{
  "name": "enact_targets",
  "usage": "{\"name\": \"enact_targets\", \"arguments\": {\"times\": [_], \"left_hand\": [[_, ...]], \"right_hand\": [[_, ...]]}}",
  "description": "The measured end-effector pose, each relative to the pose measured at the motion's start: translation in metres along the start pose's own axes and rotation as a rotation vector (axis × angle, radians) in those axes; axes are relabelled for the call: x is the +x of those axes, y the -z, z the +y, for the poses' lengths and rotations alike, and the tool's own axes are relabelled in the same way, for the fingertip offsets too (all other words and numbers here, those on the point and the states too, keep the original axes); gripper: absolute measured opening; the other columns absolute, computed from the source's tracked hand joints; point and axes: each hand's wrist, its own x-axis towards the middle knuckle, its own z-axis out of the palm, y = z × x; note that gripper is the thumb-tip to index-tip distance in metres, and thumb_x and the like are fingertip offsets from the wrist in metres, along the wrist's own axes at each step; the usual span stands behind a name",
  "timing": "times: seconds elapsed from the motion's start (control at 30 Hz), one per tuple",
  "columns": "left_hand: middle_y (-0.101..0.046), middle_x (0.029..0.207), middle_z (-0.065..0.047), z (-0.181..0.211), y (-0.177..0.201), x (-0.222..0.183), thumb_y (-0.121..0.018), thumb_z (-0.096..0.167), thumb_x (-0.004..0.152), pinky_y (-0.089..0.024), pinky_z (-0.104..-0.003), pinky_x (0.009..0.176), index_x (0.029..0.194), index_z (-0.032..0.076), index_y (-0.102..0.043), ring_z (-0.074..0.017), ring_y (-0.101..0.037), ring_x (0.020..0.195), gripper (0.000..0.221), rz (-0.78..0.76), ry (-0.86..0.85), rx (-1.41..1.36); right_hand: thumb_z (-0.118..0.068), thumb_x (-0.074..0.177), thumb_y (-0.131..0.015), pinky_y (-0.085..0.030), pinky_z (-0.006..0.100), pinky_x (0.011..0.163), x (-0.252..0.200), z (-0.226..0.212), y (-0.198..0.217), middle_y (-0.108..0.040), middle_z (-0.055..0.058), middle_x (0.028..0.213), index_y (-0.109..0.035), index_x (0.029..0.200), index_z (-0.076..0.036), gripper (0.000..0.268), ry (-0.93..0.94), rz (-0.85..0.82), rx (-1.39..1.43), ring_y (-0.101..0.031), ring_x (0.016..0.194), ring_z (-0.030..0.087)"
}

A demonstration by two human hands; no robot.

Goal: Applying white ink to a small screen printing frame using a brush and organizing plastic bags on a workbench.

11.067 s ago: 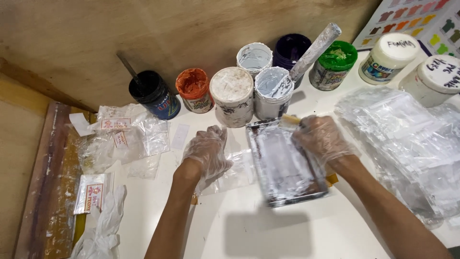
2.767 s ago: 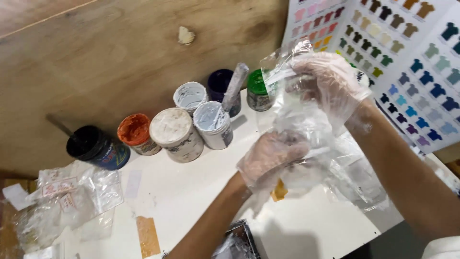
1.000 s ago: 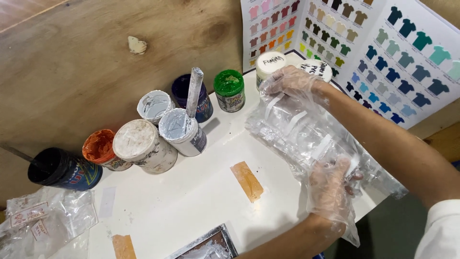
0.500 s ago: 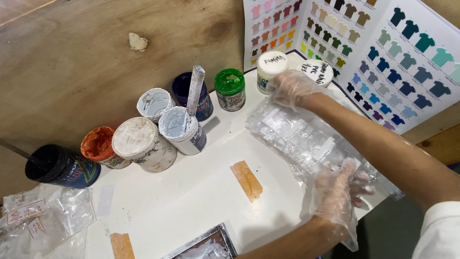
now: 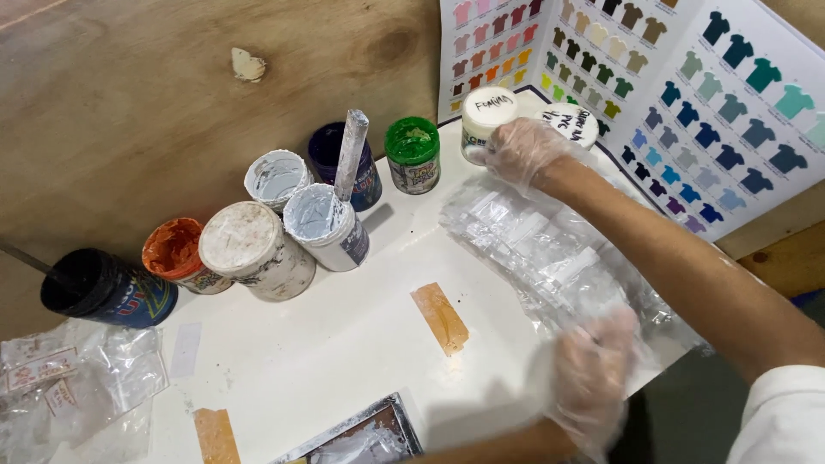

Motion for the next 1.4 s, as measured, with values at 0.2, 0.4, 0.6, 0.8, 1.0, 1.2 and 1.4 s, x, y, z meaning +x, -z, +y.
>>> {"name": "enact_targets", "arguments": {"times": [0.2,0.4,0.6,0.8,1.0,1.2,1.4], "left_hand": [[-0.052,0.048,-0.007,-0.029,-0.001,0.186,-0.063,0.031,0.100,-0.044,-0.027,0.040,0.064,0.011,-0.055,-0.0198,-0.057,0.044,0.042,-0.652,0.204,-0.798],[-0.070,0.072,-0.011,-0.060,-0.032,0.234,-0.070,0.031,0.093,-0.057,-0.043,0.061,0.086,0.015,-0.069,-0.0324,-0.074,0.075,0.018,-0.682,0.267,-0.642],[-0.070,0.070,-0.005,-0.105,-0.005,0.273,-0.075,0.033,0.090,-0.060,-0.039,0.067,0.087,0.016,-0.073,-0.0197,-0.072,0.070,0.017,-0.717,0.364,-0.645],[-0.074,0.073,-0.013,-0.174,0.038,0.305,-0.074,0.032,0.093,-0.060,-0.040,0.071,0.081,0.011,-0.075,-0.0270,-0.075,0.075,0.024,-0.609,0.272,-0.444],[-0.071,0.073,-0.018,-0.249,0.073,0.321,-0.059,0.047,0.096,-0.053,-0.044,0.079,0.074,0.001,-0.076,-0.0342,-0.069,0.082,0.053,-0.682,0.645,-0.188],[-0.077,0.092,-0.004,-0.301,0.142,0.326,-0.065,0.006,0.090,-0.064,-0.031,0.077,0.090,0.008,-0.075,-0.0163,-0.072,0.085,0.010,-0.625,0.718,-0.795],[-0.071,0.067,-0.011,-0.346,0.192,0.322,-0.065,0.006,0.092,-0.062,-0.031,0.060,0.104,0.005,-0.076,-0.0186,-0.071,0.065,0.017,-0.439,0.554,-0.702]], "right_hand": [[-0.038,0.103,-0.057,-0.059,0.052,0.084,0.035,0.032,-0.035,-0.074,0.028,0.093,-0.078,0.099,0.002,0.045,0.045,0.124,0.199,-0.073,0.097,0.045],[-0.031,0.100,-0.063,-0.058,0.047,0.084,-0.008,0.010,0.007,-0.077,0.017,0.097,-0.080,0.101,-0.013,0.025,-0.065,0.212,0.554,-0.073,0.100,0.038],[-0.070,0.091,-0.064,-0.054,0.051,0.090,0.005,-0.013,-0.004,-0.075,0.020,0.100,-0.081,0.102,-0.016,0.058,-0.253,0.244,0.662,-0.070,0.105,0.041],[-0.051,0.095,-0.067,-0.057,0.037,0.077,-0.054,-0.073,0.041,-0.075,0.011,0.079,-0.080,0.096,-0.013,0.040,-0.224,0.238,1.039,-0.072,0.083,0.022],[-0.050,0.109,-0.049,-0.029,0.039,0.056,-0.079,-0.152,0.039,-0.042,0.000,0.053,-0.036,0.056,-0.016,0.064,-0.115,0.371,1.019,-0.036,0.052,0.017],[0.000,0.105,-0.067,-0.032,0.046,0.053,-0.035,-0.227,-0.016,-0.051,0.007,0.074,-0.046,0.148,0.001,0.048,0.591,1.359,0.001,-0.049,0.060,0.030],[-0.013,0.094,-0.069,-0.064,0.036,0.078,-0.095,-0.351,0.011,-0.074,0.005,0.098,-0.075,0.109,-0.020,0.018,0.530,0.360,1.366,-0.071,0.090,0.016]]}}
